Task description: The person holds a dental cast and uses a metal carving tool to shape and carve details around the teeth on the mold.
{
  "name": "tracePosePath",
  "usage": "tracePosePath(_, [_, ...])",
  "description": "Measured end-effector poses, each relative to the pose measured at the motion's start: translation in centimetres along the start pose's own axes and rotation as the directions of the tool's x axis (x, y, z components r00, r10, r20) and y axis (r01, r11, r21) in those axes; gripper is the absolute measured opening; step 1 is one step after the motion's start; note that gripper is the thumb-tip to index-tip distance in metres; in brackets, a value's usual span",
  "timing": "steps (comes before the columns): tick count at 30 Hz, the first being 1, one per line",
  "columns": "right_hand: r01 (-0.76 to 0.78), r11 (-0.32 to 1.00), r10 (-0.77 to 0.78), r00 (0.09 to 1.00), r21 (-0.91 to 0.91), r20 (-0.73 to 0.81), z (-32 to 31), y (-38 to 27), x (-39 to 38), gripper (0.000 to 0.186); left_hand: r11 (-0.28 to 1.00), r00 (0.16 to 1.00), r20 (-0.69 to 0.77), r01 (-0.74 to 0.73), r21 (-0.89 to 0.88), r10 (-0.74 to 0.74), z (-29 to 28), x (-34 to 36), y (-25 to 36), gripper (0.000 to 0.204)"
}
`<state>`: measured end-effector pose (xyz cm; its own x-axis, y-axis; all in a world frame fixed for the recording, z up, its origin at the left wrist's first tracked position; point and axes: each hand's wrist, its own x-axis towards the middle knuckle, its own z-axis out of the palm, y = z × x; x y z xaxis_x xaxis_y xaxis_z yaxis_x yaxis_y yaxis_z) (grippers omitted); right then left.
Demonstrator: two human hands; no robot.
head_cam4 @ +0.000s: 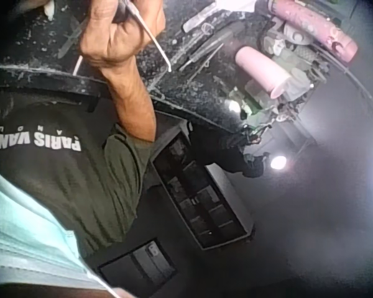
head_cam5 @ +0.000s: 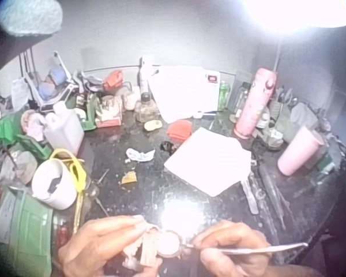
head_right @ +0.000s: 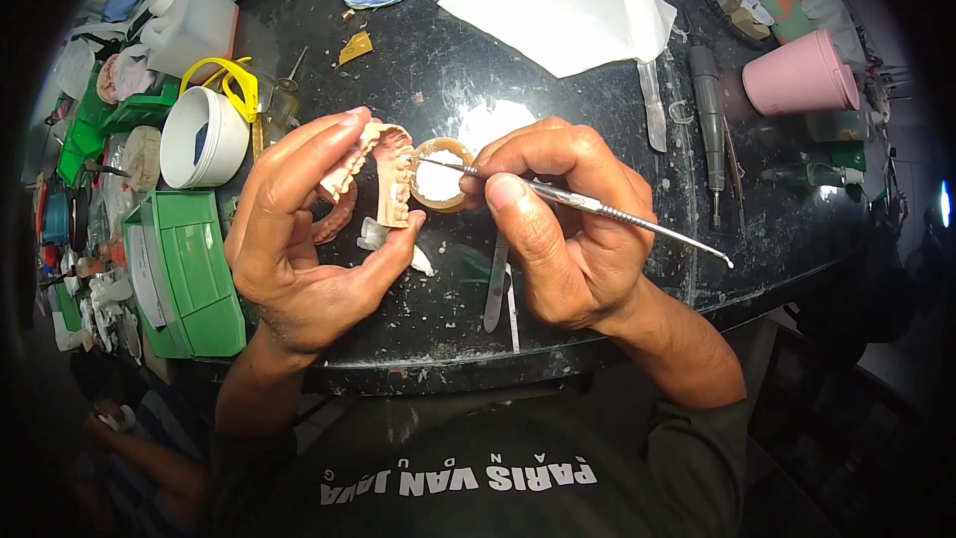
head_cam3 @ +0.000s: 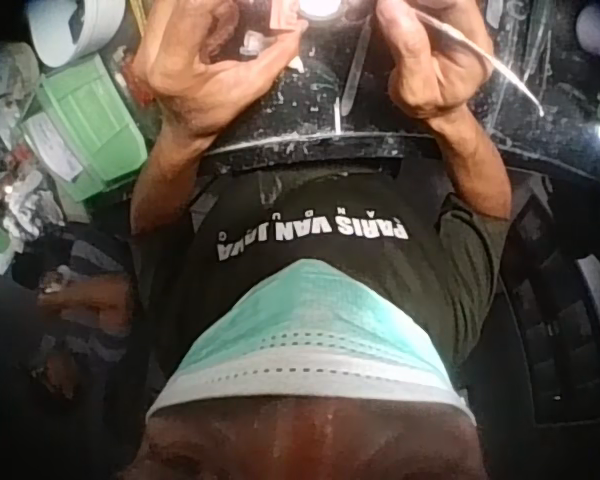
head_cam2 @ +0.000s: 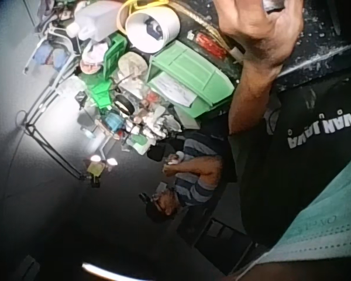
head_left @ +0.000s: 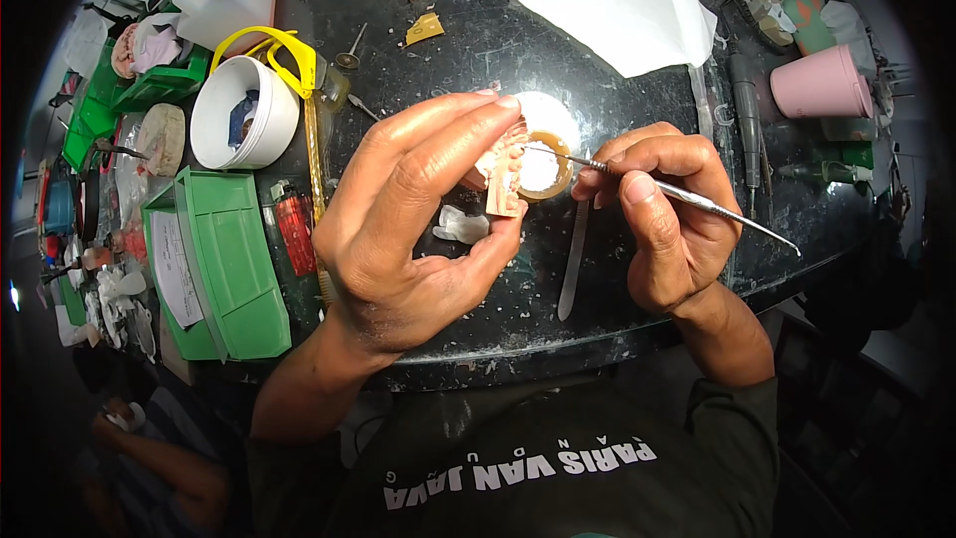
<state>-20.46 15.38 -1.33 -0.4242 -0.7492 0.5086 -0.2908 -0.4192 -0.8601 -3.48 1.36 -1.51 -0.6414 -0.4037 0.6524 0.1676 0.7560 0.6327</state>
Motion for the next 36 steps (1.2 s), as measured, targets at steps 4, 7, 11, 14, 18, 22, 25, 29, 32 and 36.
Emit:
tracePosePath(4, [-0.003, 1.000, 0.003, 1.000, -0.011, -0.002, -0.1, -0.1, -0.1, 0.006, 1.000, 1.000, 0.006, 0.004, 0.003, -0.004, -0.1, 0.0, 0.1, 0.073])
tracePosePath(7, [-0.001, 1.000, 0.002, 1.000, -0.028, 0.016, -0.2, -0.1, -0.2, 0.006, 0.999, 1.000, 0.012, -0.006, 0.032, 0.006, -0.2, 0.1, 0.0, 0.074])
tracePosePath(11, [0.002, 1.000, -0.002, 1.000, -0.017, -0.003, 0.0, -0.2, -0.1, 0.006, 0.999, 1.000, 0.012, -0.012, 0.040, 0.011, -0.1, 0.0, 0.1, 0.075])
tracePosePath(14, [-0.011, 1.000, 0.011, 1.000, -0.015, -0.004, 0.0, -0.3, -0.1, 0.006, 1.000, 1.000, 0.001, 0.016, 0.026, -0.016, 0.0, 0.1, 0.3, 0.075])
tracePosePath(18, [-0.003, 1.000, 0.002, 1.000, -0.016, -0.004, 0.0, -0.1, -0.1, 0.006, 1.000, 1.000, -0.004, 0.005, 0.021, -0.005, 0.0, 0.2, 0.2, 0.074])
tracePosePath(22, [0.001, 1.000, 0.000, 1.000, -0.029, 0.008, -0.1, -0.3, 0.0, 0.007, 0.999, 1.000, -0.001, 0.007, 0.039, -0.007, -0.2, 0.3, 0.2, 0.074])
tracePosePath(25, [0.064, 0.996, -0.066, 0.997, -0.063, -0.032, -0.8, 0.0, 0.5, 0.009, 0.997, 0.997, -0.043, 0.067, 0.043, -0.065, -0.3, 0.4, 0.4, 0.076])
tracePosePath(29, [0.069, 0.908, -0.078, 0.997, -0.414, -0.006, -1.5, -0.1, 1.6, 0.012, 0.981, 0.980, -0.071, 0.188, 0.056, -0.184, -1.5, 0.1, 1.7, 0.075])
tracePosePath(32, [0.128, 0.731, -0.070, 0.991, -0.670, 0.113, -2.6, -0.3, 2.0, 0.011, 0.986, 0.977, -0.143, 0.165, 0.018, -0.161, -0.9, 0.4, 1.7, 0.073])
tracePosePath(36, [0.185, 0.598, 0.010, 0.971, -0.780, 0.238, -3.5, -0.3, 1.7, 0.014, 0.991, 0.967, -0.220, 0.121, -0.056, -0.131, -0.2, -0.2, 1.1, 0.070])
